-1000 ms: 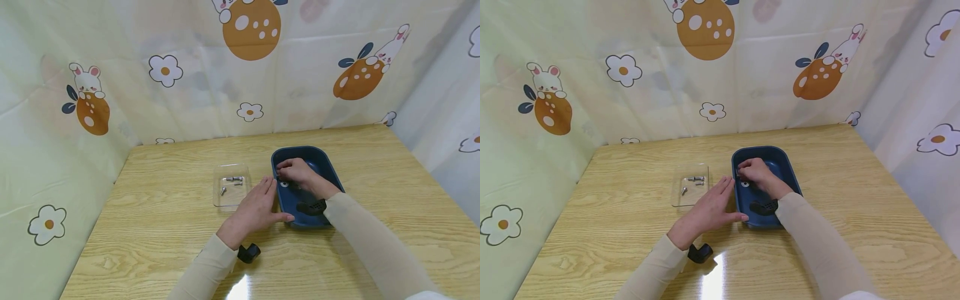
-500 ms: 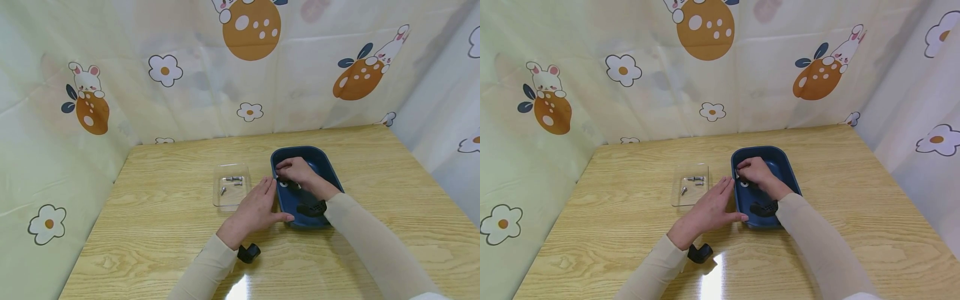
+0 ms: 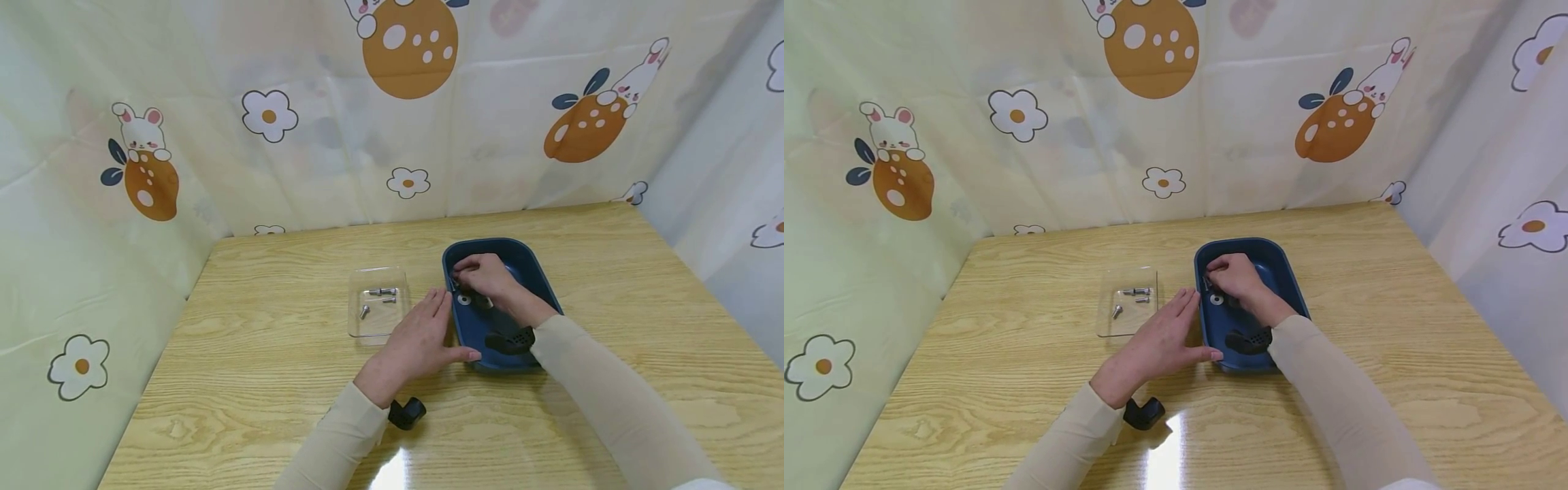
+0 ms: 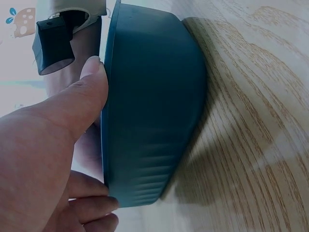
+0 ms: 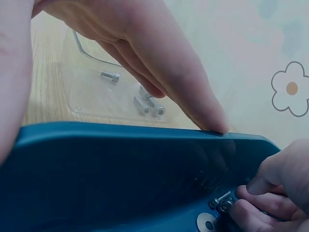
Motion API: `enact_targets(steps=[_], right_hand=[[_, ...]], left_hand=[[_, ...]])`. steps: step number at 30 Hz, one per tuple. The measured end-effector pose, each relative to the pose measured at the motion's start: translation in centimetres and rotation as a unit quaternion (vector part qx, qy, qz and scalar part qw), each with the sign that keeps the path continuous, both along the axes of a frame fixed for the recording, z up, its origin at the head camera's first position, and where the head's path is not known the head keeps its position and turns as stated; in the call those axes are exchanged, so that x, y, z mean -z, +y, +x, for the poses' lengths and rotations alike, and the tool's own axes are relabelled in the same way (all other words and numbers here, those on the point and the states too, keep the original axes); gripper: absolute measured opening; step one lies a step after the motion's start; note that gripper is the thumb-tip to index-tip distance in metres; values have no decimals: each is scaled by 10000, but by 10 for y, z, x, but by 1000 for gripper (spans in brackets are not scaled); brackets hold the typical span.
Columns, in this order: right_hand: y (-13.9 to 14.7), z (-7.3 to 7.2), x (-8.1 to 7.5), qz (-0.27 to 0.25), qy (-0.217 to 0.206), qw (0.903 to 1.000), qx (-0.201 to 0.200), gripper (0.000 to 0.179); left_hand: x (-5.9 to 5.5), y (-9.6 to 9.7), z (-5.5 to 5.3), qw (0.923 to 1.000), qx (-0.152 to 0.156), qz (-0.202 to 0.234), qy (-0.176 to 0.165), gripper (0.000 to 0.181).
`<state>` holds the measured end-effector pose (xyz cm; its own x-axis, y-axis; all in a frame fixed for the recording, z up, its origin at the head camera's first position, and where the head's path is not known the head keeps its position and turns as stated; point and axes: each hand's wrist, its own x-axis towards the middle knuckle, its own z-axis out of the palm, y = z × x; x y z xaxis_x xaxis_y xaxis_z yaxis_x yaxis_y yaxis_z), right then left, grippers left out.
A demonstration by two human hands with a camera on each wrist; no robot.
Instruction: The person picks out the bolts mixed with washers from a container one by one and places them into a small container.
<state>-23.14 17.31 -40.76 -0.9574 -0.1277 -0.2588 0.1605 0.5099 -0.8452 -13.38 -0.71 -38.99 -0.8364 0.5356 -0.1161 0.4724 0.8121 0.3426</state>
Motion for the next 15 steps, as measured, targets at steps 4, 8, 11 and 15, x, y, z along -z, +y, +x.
enact_targets(steps=[4,8,11,15], right_hand=[[0,0,0,102,17,9999,-66,34],[-1,2,-1,111,-35,9998,-133,35],[-3,3,-2,3,-55,9999,-136,35],[-7,5,-7,-43,-25,9999,-119,35]], left_hand=[[0,0,0,10000,-19,-7,-45,105],[0,1,0,10000,-14,-31,-42,105],[0,1,-1,10000,-6,-52,-35,105],[1,1,-1,10000,-7,-65,-12,105]])
